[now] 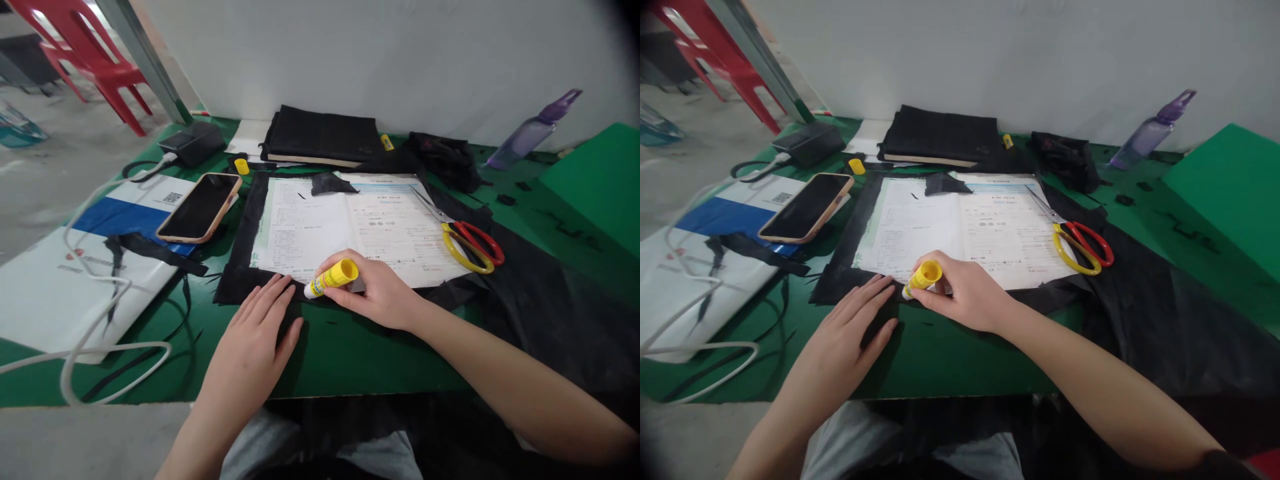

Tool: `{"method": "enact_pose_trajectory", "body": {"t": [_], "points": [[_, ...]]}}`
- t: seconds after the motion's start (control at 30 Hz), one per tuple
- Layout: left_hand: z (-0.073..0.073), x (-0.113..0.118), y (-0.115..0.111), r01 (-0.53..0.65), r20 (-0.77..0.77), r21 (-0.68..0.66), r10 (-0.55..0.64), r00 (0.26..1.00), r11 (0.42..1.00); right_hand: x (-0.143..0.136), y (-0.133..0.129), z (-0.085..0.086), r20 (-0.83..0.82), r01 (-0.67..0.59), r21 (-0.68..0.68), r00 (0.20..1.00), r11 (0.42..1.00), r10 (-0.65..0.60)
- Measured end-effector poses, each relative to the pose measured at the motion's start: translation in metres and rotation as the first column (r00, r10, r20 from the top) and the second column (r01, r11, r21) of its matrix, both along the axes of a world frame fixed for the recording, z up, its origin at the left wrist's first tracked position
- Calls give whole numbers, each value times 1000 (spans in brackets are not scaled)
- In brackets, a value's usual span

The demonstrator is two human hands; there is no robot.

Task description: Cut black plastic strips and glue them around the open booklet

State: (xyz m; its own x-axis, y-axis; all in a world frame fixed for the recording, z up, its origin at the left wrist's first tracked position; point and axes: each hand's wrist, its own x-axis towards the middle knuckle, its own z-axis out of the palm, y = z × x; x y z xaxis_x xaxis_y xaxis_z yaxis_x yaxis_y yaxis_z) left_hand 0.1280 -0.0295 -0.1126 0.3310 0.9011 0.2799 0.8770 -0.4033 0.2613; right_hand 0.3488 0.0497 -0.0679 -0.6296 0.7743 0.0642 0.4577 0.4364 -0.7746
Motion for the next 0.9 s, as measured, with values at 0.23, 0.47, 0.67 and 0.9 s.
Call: {"method": "enact_pose_trajectory", "body": {"t": [0.23,0.47,0.67,0.9], "points": [[-1,0,0,-1,1,1,1,1000,1000,1,0,4,-9,-21,-22,1000,1000,21],[-1,1,1,-5,9,2,5,1000,1000,2,-1,6,6,-4,19,1000,1000,4],[0,2,-1,-14,4,-1,14,1000,1000,2,-3,5,3,21,21,1000,1000,-21],[-1,1,0,-13,10,-2,13,1000,1000,2,-1,3,15,24,5,1000,1000,-24]]}}
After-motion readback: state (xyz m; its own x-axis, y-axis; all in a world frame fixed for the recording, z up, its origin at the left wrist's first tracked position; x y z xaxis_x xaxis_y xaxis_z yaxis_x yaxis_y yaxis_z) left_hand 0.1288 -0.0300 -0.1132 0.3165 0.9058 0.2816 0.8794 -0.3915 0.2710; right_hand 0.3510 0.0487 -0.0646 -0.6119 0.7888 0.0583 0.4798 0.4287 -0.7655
